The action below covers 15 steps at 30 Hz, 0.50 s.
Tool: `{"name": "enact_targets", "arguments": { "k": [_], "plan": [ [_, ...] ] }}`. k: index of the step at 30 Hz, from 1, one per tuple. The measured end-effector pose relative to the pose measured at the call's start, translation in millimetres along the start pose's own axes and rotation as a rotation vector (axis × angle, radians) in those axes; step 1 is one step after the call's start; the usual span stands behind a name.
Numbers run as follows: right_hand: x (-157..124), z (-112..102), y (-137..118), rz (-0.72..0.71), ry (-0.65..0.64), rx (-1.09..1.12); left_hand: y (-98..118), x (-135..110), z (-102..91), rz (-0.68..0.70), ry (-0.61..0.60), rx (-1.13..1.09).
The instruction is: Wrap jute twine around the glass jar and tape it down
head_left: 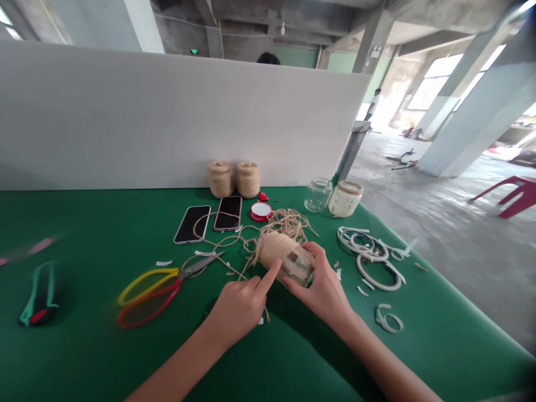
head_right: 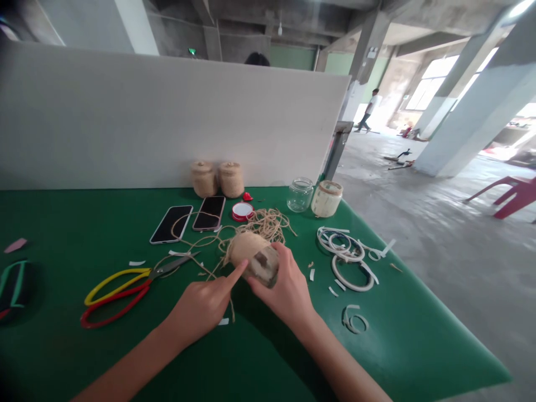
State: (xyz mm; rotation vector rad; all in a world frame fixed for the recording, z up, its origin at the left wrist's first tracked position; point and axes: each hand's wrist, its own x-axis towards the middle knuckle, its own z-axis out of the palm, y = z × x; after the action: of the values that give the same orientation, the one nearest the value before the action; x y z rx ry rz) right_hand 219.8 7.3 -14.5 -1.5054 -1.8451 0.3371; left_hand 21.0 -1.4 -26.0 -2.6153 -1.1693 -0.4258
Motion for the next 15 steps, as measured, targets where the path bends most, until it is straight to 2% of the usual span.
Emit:
{"name": "enact_targets", "arguments": {
  "k": [2,6,12,15],
  "plan": [
    [1.5,-1.1,1.0,0.078,-0.001,0.061,-0.6,0.3,0.3,0.003,-0.040,0.035],
    [2.9,-1.6,3.0,0.122,-0.020,0.094,-0.1,1.1,0.6,0.016,-0.078,0.066],
    [2.8,-0.5,3.2,0.101,-0.027,0.065,0.4,-1.0,-1.5,0.052,0.034,-0.051],
    [2.9,-0.5,3.2,0.101,-0.024,0.065,0.4,-2.1,-1.7,0.074,0.052,-0.057]
  ]
}}
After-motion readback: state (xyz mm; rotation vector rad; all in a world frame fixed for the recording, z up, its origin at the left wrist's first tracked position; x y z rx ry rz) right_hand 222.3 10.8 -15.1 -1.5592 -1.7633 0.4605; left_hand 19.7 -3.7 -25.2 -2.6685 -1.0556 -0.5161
